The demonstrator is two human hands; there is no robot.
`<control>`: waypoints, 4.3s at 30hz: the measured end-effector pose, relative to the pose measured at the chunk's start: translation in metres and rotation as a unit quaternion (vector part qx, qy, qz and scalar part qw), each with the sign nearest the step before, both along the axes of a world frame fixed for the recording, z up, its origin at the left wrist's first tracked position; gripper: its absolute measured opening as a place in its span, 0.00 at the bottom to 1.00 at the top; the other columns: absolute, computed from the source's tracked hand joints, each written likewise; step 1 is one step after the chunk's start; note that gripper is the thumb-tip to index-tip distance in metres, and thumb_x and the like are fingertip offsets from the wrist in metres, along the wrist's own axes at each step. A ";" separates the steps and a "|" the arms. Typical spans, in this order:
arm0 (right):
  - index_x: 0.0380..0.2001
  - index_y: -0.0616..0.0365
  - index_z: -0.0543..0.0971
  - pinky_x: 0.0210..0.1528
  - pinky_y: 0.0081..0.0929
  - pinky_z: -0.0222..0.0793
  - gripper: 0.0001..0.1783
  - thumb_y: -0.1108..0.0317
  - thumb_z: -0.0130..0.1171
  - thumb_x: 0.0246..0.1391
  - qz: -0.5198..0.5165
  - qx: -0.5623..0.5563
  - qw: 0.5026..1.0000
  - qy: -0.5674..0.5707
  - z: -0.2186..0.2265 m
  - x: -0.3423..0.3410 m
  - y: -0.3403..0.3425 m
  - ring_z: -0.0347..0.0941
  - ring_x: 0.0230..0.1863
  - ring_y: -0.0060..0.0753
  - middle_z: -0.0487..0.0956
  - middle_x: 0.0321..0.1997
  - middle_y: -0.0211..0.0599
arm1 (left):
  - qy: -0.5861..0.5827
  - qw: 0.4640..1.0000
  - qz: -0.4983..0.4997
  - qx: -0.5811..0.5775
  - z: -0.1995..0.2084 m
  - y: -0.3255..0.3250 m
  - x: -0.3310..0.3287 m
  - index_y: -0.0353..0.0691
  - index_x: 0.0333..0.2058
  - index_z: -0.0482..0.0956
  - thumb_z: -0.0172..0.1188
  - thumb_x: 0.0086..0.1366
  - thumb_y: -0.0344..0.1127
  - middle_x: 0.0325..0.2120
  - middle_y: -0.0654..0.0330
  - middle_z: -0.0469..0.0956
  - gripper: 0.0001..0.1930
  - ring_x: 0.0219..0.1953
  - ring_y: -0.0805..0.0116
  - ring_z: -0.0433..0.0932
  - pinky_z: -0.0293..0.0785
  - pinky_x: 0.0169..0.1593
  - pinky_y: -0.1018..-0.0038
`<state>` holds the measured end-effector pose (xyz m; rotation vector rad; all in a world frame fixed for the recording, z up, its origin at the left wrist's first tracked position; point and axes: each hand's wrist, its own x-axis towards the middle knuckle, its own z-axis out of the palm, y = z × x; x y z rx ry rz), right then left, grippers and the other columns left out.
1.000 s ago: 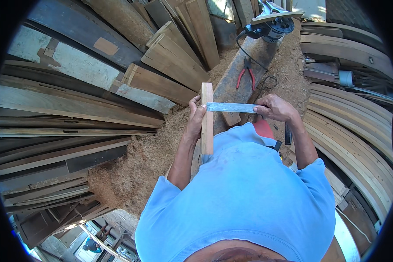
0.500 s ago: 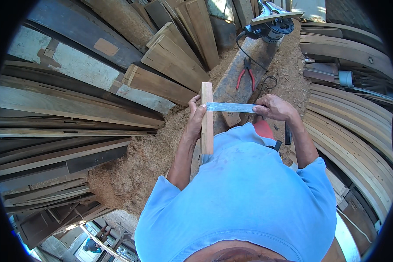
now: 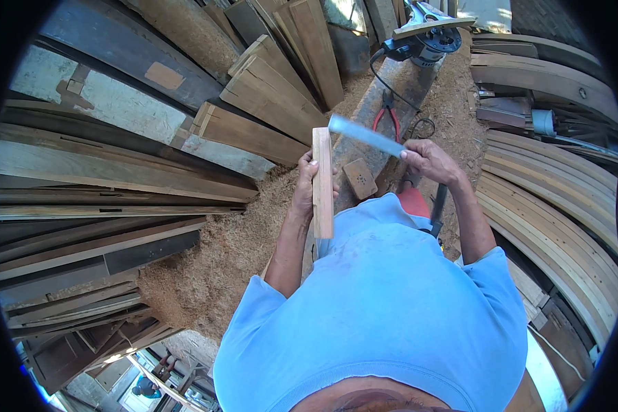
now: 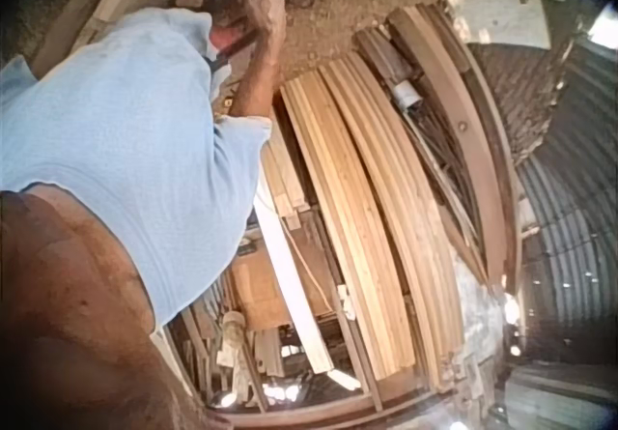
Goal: The person handles and measures wooden blocks, then uses a routing tool to shape the edge of a wooden piece.
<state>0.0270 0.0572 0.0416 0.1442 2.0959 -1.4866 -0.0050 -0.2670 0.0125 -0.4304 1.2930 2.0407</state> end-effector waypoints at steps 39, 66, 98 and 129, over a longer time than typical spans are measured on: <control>0.43 0.60 0.75 0.20 0.31 0.71 0.13 0.61 0.53 0.65 -0.455 0.071 0.864 -0.202 -0.238 -0.025 -0.034 0.77 0.21 0.29 0.80 0.31 0.36 | 0.129 0.990 0.050 -0.010 -0.003 0.006 -0.030 0.42 0.65 0.53 0.52 0.71 0.55 0.40 0.55 0.73 0.34 0.33 0.68 0.79 0.83 0.31 0.72; 0.56 0.54 0.73 0.31 0.20 0.73 0.20 0.54 0.55 0.68 -0.309 -0.340 0.868 -0.188 -0.151 0.024 -0.042 0.75 0.32 0.19 0.79 0.42 0.31 | 0.267 0.957 0.075 0.090 -0.001 0.016 -0.024 0.40 0.54 0.73 0.66 0.66 0.28 0.49 0.59 0.79 0.19 0.51 0.68 0.79 0.74 0.59 0.66; 0.68 0.57 0.63 0.51 0.25 0.76 0.36 0.54 0.61 0.63 -0.061 -0.511 0.842 -0.162 -0.012 0.036 -0.088 0.76 0.47 0.21 0.75 0.52 0.34 | 0.048 0.926 0.264 0.265 0.012 0.012 -0.047 0.46 0.56 0.75 0.51 0.67 0.66 0.51 0.59 0.77 0.32 0.53 0.58 0.76 0.73 0.56 0.57; 0.67 0.54 0.66 0.52 0.29 0.74 0.35 0.42 0.51 0.67 -0.137 -0.484 0.860 -0.087 0.003 0.037 -0.068 0.77 0.43 0.22 0.79 0.47 0.33 | 0.167 0.950 0.127 0.230 0.003 -0.014 -0.032 0.44 0.57 0.72 0.63 0.62 0.33 0.52 0.59 0.78 0.24 0.59 0.54 0.75 0.69 0.64 0.50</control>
